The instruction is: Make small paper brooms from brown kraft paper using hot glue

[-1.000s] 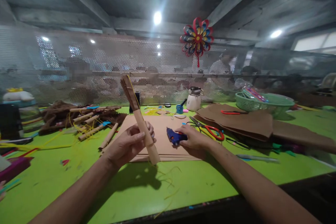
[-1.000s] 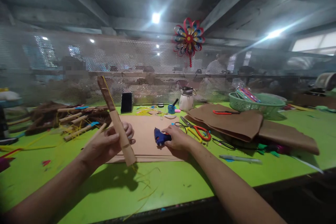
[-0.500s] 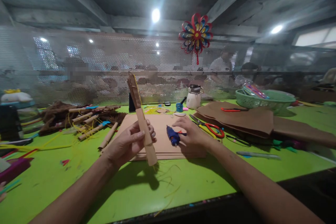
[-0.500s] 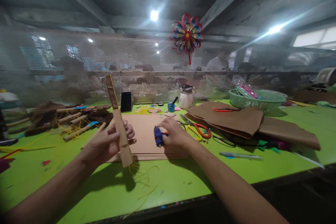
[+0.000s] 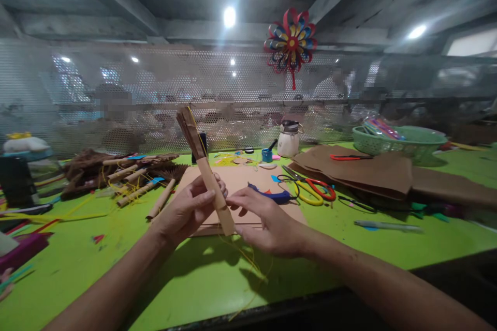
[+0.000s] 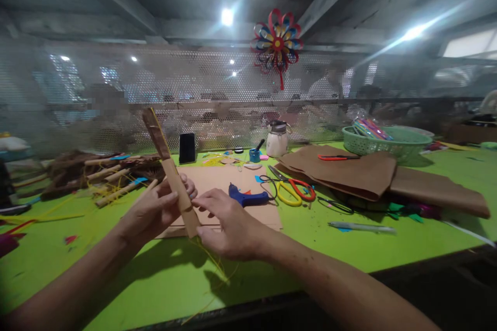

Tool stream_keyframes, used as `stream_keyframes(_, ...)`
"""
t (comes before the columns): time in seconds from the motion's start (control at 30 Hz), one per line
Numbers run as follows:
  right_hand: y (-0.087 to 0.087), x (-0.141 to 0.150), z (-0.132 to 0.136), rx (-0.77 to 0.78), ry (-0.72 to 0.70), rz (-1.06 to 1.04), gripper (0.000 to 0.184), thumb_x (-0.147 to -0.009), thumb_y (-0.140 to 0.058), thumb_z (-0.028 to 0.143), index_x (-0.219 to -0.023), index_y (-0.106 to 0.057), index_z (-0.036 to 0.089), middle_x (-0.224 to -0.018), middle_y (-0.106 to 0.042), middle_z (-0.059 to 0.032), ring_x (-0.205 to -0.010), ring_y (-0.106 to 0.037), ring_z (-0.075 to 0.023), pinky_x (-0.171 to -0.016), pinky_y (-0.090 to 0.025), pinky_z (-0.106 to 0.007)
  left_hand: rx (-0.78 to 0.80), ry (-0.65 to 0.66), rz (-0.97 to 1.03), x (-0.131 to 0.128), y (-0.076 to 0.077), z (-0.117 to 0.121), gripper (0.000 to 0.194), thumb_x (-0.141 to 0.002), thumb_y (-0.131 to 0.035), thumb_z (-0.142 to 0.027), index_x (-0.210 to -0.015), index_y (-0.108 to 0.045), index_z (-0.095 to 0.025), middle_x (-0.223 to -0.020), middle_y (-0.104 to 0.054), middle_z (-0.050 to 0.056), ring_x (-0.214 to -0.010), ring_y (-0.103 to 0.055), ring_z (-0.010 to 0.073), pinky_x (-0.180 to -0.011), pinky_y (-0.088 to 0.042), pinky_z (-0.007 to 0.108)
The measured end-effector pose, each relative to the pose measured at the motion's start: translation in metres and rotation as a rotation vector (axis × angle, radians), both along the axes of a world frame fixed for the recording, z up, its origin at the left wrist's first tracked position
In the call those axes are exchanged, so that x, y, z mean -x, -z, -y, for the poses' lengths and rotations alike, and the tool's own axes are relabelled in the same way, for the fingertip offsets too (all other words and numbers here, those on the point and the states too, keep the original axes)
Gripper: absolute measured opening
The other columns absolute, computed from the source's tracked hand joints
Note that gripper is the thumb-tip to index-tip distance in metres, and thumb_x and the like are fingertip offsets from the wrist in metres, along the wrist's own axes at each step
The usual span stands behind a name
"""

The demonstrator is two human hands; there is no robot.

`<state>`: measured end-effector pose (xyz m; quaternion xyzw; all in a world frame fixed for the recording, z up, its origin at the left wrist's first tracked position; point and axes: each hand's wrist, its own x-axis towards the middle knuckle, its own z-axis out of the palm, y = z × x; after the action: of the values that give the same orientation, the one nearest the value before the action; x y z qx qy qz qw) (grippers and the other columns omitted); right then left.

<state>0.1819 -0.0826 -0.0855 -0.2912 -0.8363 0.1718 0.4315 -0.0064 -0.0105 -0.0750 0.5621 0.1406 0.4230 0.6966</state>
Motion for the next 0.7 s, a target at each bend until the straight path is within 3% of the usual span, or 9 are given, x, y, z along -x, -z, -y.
stream_keyframes(0.23, 0.003, 0.003, 0.002, -0.081, 0.076, 0.078, 0.05, -0.075, -0.056, 0.011, -0.123, -0.046, 0.018, -0.113, -0.05, -0.0104, -0.105, -0.046, -0.021, -0.09, -0.044, -0.04, 0.045, -0.12, -0.036, -0.004, 0.002, 0.002, 0.029, -0.067, -0.071, -0.011, -0.094, -0.063, -0.017, -0.084, -0.06, 0.001, -0.08, -0.056, 0.012, -0.076, -0.046, 0.023)
stream_keyframes(0.43, 0.008, 0.006, 0.002, -0.119, 0.128, 0.153, 0.048, -0.076, -0.054, 0.011, -0.122, -0.045, 0.017, -0.113, -0.049, -0.0112, -0.107, -0.044, -0.0224, -0.093, -0.041, -0.042, 0.027, -0.143, -0.066, -0.009, 0.005, 0.004, 0.032, -0.066, -0.072, -0.013, -0.097, -0.064, -0.016, -0.083, -0.06, 0.001, -0.077, -0.055, 0.0116, -0.073, -0.045, 0.023)
stream_keyframes(0.57, 0.013, 0.008, -0.003, -0.057, 0.115, 0.099, 0.043, -0.076, -0.055, 0.011, -0.118, -0.05, 0.017, -0.108, -0.051, -0.0097, -0.1, -0.048, -0.0198, -0.088, -0.044, -0.038, 0.041, -0.141, -0.093, -0.01, 0.006, 0.004, 0.033, -0.067, -0.072, -0.014, -0.099, -0.064, -0.015, -0.083, -0.062, 0.002, -0.076, -0.056, 0.0129, -0.075, -0.044, 0.026)
stream_keyframes(0.7, 0.016, 0.01, -0.008, 0.103, 0.09, -0.027, 0.035, -0.078, -0.055, 0.013, -0.113, -0.056, 0.018, -0.101, -0.054, -0.0079, -0.089, -0.053, -0.0166, -0.075, -0.05, -0.032, 0.057, -0.13, -0.09, -0.01, 0.009, 0.002, 0.034, -0.066, -0.072, -0.016, -0.099, -0.064, -0.014, -0.08, -0.062, 0.003, -0.074, -0.058, 0.0157, -0.076, -0.044, 0.031)
